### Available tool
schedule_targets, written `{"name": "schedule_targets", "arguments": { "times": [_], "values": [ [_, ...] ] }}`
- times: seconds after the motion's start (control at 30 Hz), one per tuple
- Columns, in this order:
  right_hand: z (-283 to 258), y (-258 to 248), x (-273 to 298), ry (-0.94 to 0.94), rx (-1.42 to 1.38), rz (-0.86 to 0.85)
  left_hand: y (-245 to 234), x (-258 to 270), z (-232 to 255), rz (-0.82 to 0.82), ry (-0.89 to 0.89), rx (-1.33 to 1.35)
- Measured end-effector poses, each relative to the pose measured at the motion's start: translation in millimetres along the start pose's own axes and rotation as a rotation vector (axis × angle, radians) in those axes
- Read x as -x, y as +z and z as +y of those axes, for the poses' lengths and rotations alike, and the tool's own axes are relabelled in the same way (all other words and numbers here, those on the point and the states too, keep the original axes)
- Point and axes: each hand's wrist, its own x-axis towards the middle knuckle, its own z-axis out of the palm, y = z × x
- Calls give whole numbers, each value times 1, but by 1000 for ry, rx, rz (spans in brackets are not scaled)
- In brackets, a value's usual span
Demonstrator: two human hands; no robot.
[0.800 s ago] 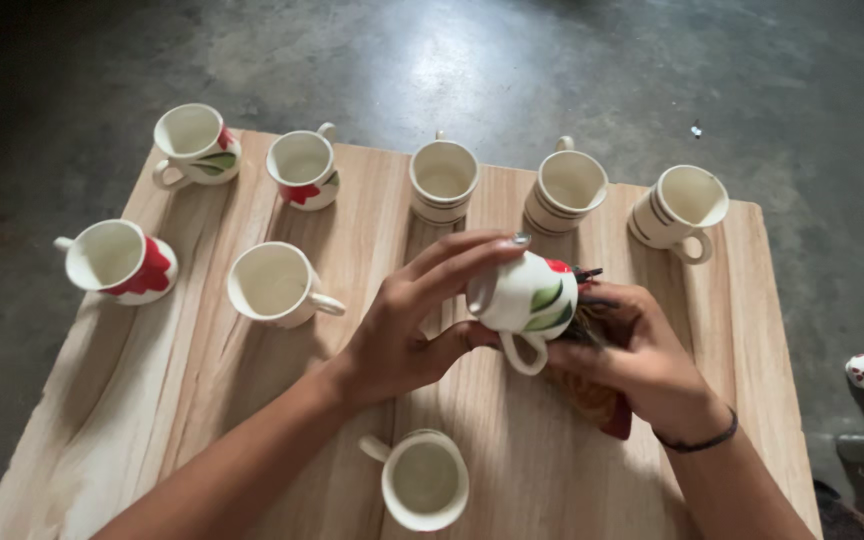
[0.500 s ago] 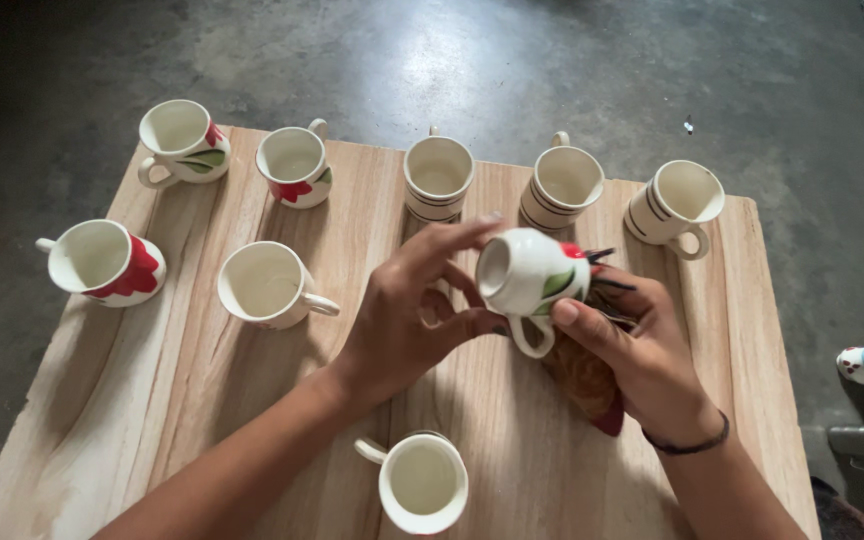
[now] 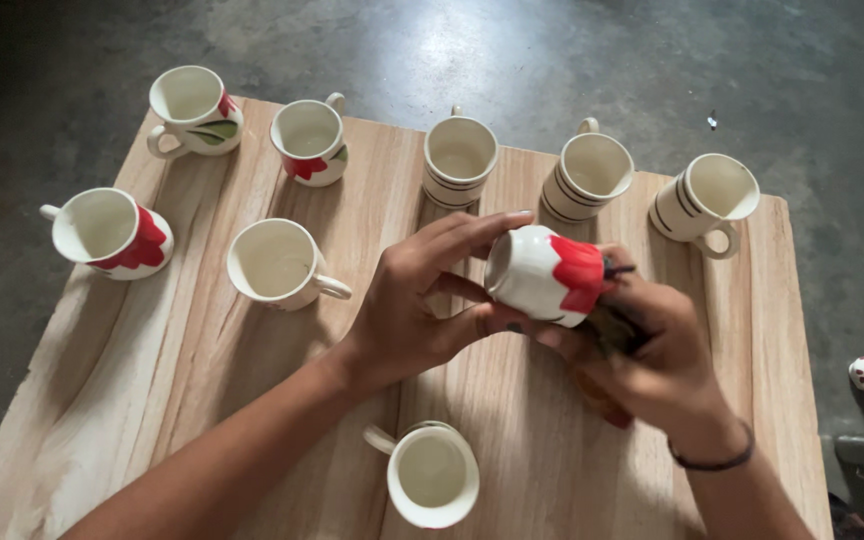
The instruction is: The person wipes multiple small ceramic mugs with a patterned cloth on a wooden table. They pick up each mug, wipe the exterior and interior, and place it back on the table, repeating this for several mugs.
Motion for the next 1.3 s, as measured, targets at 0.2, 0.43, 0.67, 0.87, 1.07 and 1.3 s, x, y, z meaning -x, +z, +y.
{"name": "schedule_targets", "arguments": {
  "times": [0.2,0.43,0.67,0.87,1.07,1.3],
  "values": [
    [4,-9,0,343,-784,-56,1,-1,3,-45,42,58],
    [-5,-12,-2,215,-974,65,-5,2,-7,145,-155,593],
    [-6,-12,-2,250,-998,122,-7,8,-14,115,-245,537],
    [-11,-3,-4,4,-453,393,-1,0,-13,101,-221,514],
    [-19,23,0,-615,748,331,2,2,-17,84,-229,469],
    [-27,26,-6,-384,453,364,3,9,-17,24,-209,258]
  ]
}}
